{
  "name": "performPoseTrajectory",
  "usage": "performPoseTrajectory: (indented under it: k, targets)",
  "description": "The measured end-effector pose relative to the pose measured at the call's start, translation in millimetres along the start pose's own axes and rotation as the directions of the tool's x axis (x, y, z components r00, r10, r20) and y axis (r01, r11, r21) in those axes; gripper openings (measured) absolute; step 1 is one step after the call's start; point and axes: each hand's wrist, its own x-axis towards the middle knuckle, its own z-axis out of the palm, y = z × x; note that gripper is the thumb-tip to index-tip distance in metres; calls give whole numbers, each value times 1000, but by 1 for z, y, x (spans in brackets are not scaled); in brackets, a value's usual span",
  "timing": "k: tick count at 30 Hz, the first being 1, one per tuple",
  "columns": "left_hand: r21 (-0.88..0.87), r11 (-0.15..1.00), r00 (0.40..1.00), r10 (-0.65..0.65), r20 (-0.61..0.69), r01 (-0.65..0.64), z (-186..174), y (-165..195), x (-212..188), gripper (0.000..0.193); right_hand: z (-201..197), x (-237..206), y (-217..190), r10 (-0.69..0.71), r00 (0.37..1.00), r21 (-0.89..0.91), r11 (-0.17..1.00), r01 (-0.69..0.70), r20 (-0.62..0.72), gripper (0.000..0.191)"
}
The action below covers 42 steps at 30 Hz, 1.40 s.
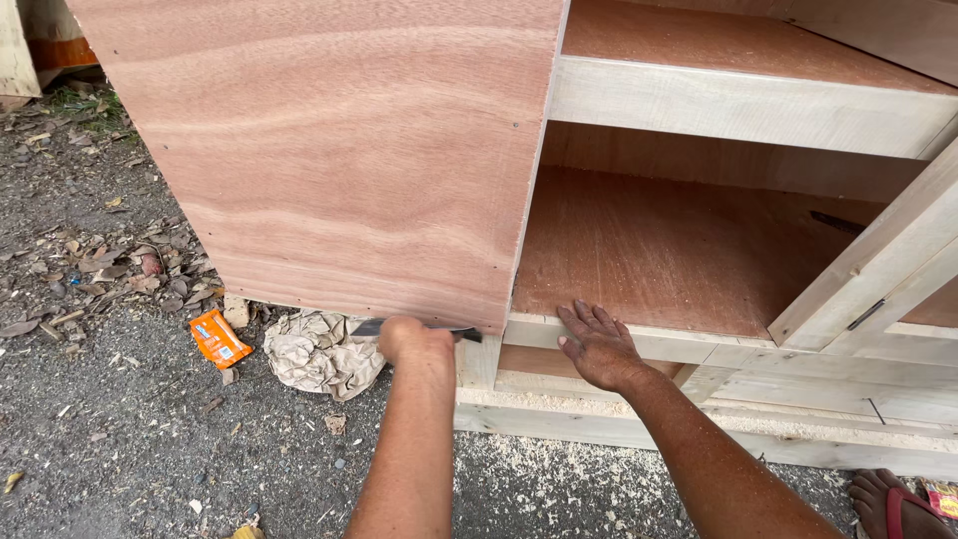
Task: The person sands a wooden cabinet with sandpaper, rubbing the interior dividers, shelf edges, side panels, and the top rail of the unfinished furniture. They steady the cabinet with one hand while moving the sandpaper across different surfaces and panels.
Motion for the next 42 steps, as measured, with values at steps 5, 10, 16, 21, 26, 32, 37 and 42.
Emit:
performPoseTrajectory:
  k: [5, 10, 16, 21, 26, 32, 37, 42]
  targets:
    - [56, 998, 998, 9, -67, -5, -6, -36, 6, 60, 5, 9, -2, 28, 999, 5, 1000, -28, 42, 66]
    - [122, 992, 991, 7, -133, 9, -6, -66, -7, 58, 11, 19, 0, 56, 997, -16, 998, -55, 53, 65]
    - [133, 879, 882, 467, -57, -457, 11, 14, -10, 56, 18, 26, 9, 22, 999, 25, 999, -23, 50, 64]
    - [601, 431, 648, 736, 198, -673, -2, -43, 6, 67, 16, 29, 1, 61, 996, 22, 998, -63, 67, 64]
    - [553, 379, 631, 673, 386, -742, -31, -114, 9, 78, 15, 27, -2, 75, 995, 9, 997, -76, 70, 64]
    - [430, 625, 709, 703, 53, -652, -5, -21, 35, 67, 19, 25, 3, 27, 998, 14, 1000, -28, 65, 63]
    - [464, 567, 670, 738, 83, -681, -12, -49, 35, 67, 22, 27, 2, 30, 997, 27, 999, -32, 66, 62]
    - [437, 640, 748, 651, 129, -632, -25, -84, 27, 67, 21, 24, 5, -9, 999, 26, 1000, 8, 41, 61]
